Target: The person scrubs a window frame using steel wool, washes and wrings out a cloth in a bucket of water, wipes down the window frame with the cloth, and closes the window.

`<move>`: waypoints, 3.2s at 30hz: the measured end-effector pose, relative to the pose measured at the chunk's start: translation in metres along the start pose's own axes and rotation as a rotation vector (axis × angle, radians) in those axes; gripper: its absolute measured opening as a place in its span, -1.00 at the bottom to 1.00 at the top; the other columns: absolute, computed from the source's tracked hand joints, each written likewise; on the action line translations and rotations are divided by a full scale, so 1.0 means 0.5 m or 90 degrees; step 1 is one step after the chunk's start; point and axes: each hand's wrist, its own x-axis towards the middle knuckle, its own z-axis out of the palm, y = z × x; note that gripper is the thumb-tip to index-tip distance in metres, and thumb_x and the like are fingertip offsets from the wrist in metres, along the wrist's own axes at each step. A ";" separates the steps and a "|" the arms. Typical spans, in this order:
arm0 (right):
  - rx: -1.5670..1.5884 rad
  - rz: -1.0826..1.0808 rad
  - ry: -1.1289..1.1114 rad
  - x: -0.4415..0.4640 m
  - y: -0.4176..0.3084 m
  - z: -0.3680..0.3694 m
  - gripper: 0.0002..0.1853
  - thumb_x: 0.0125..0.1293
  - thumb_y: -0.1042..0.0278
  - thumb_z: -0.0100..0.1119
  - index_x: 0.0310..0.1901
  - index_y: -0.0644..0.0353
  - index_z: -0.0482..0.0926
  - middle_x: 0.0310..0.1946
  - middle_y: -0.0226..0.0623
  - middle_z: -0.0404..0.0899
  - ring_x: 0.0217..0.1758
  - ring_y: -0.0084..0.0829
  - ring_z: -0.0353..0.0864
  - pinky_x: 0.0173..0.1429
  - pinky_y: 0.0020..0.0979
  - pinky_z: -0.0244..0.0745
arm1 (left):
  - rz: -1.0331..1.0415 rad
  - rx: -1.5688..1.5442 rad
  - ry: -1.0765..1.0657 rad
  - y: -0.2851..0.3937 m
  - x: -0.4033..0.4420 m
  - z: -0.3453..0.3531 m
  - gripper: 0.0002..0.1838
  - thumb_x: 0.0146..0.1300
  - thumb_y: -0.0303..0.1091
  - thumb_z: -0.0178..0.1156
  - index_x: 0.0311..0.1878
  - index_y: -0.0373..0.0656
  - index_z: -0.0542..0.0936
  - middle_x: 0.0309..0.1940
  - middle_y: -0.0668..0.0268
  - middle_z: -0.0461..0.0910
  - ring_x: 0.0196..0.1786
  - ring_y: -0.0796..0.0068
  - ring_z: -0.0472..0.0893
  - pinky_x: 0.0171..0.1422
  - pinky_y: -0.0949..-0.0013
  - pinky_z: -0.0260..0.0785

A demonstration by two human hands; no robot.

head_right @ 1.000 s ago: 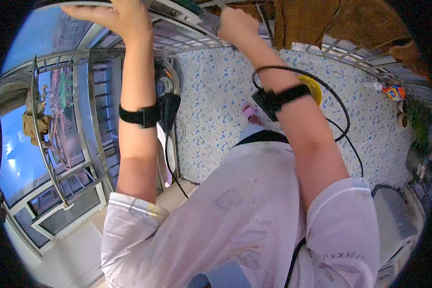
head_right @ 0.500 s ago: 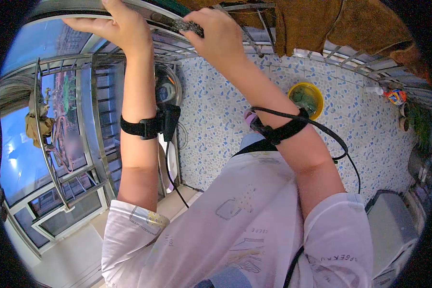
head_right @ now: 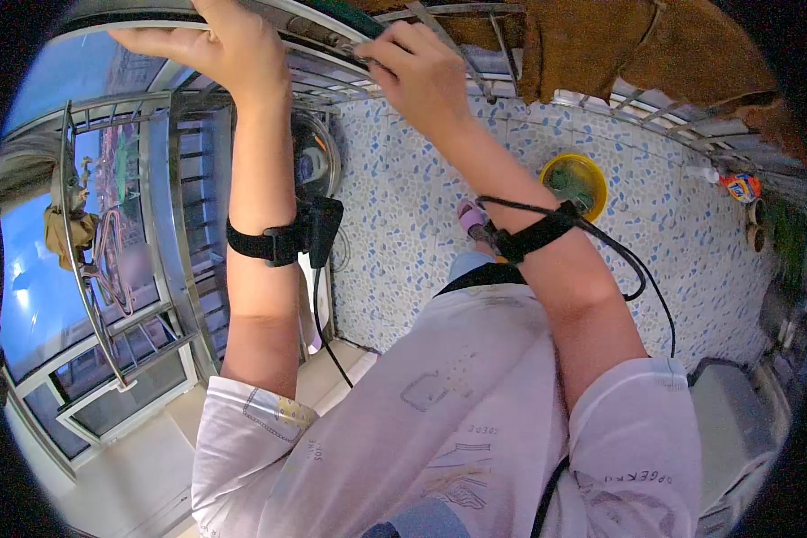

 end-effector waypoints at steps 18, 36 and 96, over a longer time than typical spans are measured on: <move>0.110 0.075 -0.044 0.020 -0.040 -0.049 -0.80 0.11 0.33 0.30 -0.20 0.11 0.63 -0.25 -0.20 0.58 -0.15 -0.18 0.56 -0.03 -0.25 0.46 | 0.055 0.042 0.026 -0.011 -0.005 0.004 -0.32 0.43 -0.40 -0.01 0.47 -0.35 -0.09 0.33 0.05 0.16 0.29 0.33 0.24 0.40 0.36 0.02; -0.042 0.470 -0.249 0.095 -0.085 -0.050 -0.78 0.10 0.30 0.39 -0.50 0.27 0.61 -0.60 -0.18 0.59 -0.51 -0.24 0.61 -0.38 -0.24 0.53 | 0.024 -0.014 -0.004 -0.004 -0.002 -0.003 -0.33 0.43 -0.41 0.00 0.47 -0.30 -0.08 0.30 0.10 0.21 0.23 0.38 0.31 0.34 0.39 0.11; -0.057 0.378 -0.281 0.002 0.059 -0.062 -0.64 -0.01 0.17 0.37 -0.14 0.07 0.65 -0.14 -0.18 0.68 -0.09 -0.13 0.68 0.01 -0.21 0.55 | 0.029 0.093 0.001 -0.022 -0.009 -0.039 -0.30 0.41 -0.38 0.01 0.46 -0.37 -0.09 0.44 -0.01 -0.01 0.45 0.19 0.06 0.50 0.29 -0.17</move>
